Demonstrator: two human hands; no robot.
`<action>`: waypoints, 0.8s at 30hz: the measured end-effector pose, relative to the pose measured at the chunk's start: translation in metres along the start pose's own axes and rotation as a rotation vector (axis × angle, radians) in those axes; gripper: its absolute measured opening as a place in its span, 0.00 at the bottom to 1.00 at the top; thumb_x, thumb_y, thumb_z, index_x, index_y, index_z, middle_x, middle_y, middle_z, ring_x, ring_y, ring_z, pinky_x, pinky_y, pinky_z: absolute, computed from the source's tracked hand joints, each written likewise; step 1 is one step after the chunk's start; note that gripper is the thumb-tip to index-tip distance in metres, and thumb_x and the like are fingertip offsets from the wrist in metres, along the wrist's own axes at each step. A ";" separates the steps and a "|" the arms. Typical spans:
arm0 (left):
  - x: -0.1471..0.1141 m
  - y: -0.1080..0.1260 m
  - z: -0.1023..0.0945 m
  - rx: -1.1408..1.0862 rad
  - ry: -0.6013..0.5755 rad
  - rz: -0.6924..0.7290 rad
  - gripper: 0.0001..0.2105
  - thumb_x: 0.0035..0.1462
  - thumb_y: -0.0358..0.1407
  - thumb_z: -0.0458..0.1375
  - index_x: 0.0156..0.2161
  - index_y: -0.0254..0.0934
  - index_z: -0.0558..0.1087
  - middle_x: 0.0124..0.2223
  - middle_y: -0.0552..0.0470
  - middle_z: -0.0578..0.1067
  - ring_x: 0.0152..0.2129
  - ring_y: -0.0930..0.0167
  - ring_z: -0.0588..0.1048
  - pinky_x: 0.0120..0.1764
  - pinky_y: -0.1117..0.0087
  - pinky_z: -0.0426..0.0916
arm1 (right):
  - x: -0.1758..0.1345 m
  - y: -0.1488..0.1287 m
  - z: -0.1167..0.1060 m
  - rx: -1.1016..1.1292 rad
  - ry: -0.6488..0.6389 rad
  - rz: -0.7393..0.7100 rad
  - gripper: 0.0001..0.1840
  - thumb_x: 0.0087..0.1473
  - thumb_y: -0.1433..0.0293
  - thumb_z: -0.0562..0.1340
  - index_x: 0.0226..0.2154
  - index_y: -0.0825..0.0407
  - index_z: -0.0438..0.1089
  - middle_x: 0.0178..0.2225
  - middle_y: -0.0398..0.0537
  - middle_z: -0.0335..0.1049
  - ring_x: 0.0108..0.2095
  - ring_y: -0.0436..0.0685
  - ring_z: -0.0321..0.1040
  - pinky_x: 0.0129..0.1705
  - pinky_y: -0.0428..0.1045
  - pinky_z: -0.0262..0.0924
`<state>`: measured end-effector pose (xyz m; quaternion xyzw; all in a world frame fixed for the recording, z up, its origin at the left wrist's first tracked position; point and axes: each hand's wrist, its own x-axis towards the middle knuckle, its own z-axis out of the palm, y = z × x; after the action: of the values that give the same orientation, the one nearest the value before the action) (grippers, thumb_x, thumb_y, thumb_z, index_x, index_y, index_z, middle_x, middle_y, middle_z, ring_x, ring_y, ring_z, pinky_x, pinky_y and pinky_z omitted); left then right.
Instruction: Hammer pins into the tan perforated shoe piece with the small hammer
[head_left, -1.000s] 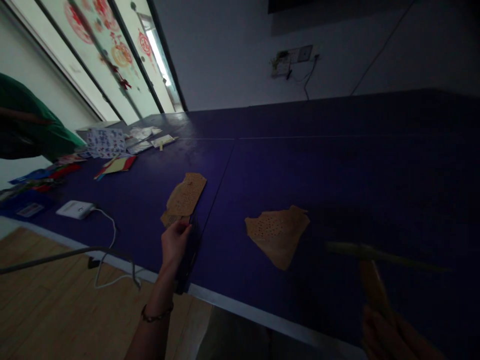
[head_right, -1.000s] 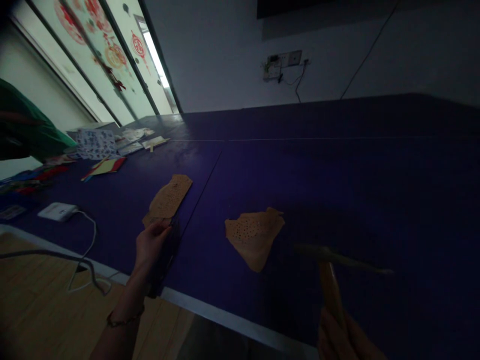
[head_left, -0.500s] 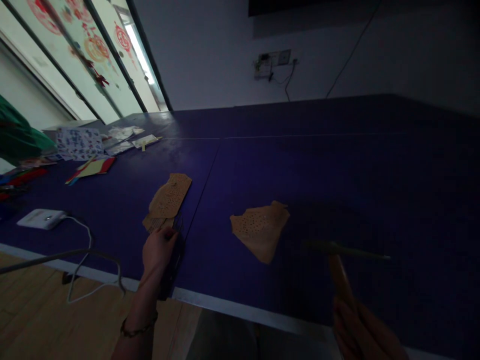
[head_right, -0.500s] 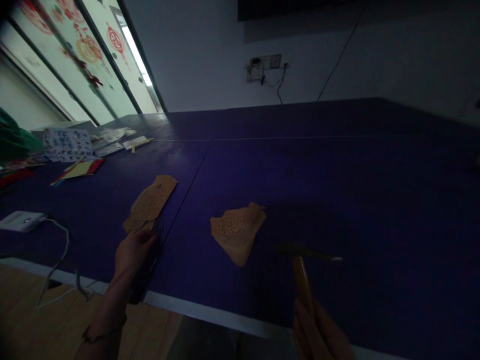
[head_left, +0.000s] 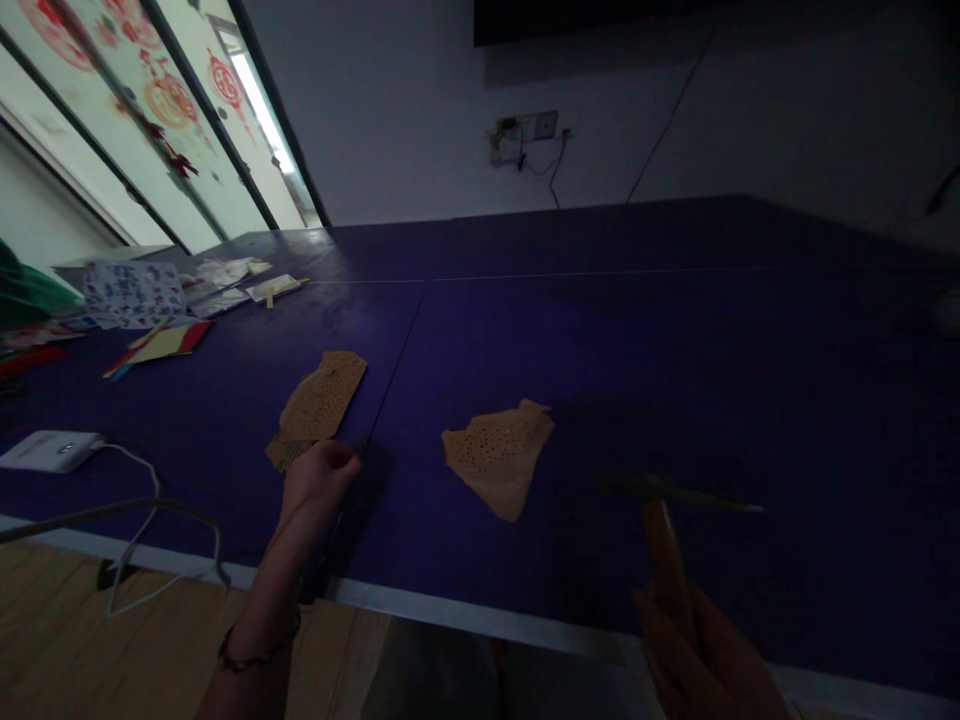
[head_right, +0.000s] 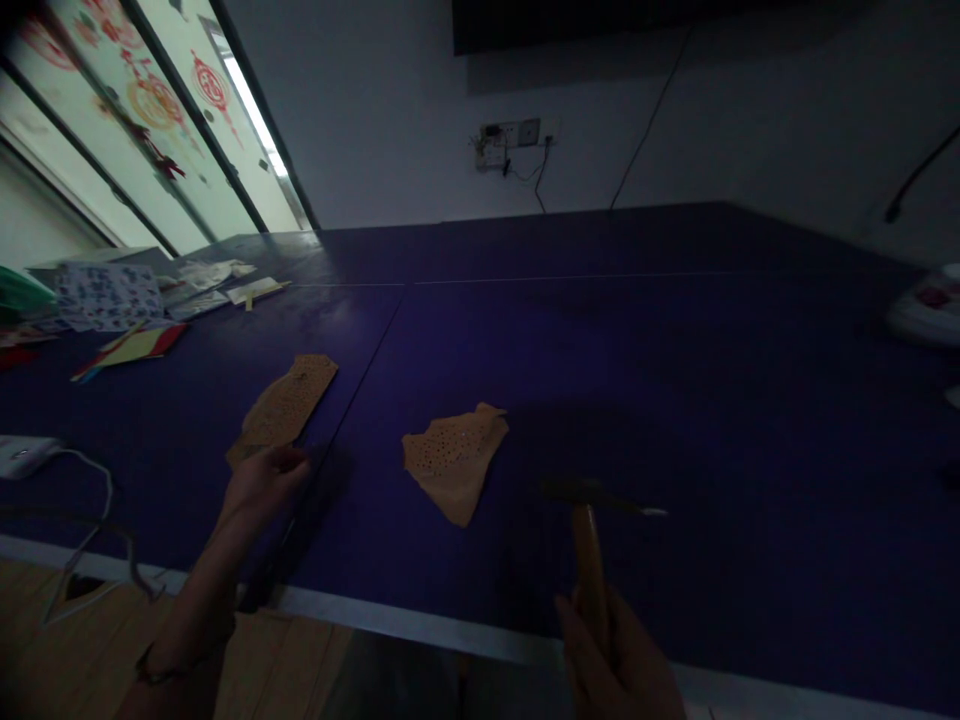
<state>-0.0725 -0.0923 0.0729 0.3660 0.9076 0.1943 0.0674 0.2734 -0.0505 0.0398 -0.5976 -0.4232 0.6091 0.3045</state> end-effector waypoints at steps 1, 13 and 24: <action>-0.010 0.009 0.002 -0.128 0.037 0.085 0.05 0.44 0.34 0.52 0.25 0.37 0.70 0.26 0.50 0.74 0.27 0.68 0.73 0.31 0.71 0.64 | -0.001 -0.003 0.005 -0.008 0.027 -0.008 0.22 0.38 0.51 0.62 0.28 0.50 0.60 0.10 0.32 0.51 0.09 0.44 0.49 0.09 0.41 0.45; -0.099 0.104 0.055 -0.613 0.062 1.006 0.06 0.49 0.27 0.53 0.31 0.40 0.68 0.29 0.52 0.75 0.28 0.71 0.71 0.37 0.62 0.64 | 0.002 -0.044 0.070 0.258 -0.120 -0.134 0.22 0.31 0.56 0.67 0.27 0.54 0.66 0.10 0.33 0.52 0.10 0.43 0.48 0.10 0.40 0.44; -0.090 0.099 0.062 -0.512 0.105 0.982 0.04 0.51 0.29 0.53 0.32 0.39 0.69 0.30 0.52 0.76 0.28 0.71 0.70 0.35 0.64 0.61 | 0.006 -0.034 0.071 0.374 -0.242 -0.091 0.17 0.34 0.59 0.67 0.21 0.54 0.64 0.08 0.33 0.52 0.06 0.41 0.43 0.07 0.39 0.39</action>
<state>0.0721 -0.0711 0.0545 0.7078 0.5563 0.4352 0.0101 0.1979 -0.0401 0.0620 -0.4338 -0.3628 0.7298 0.3842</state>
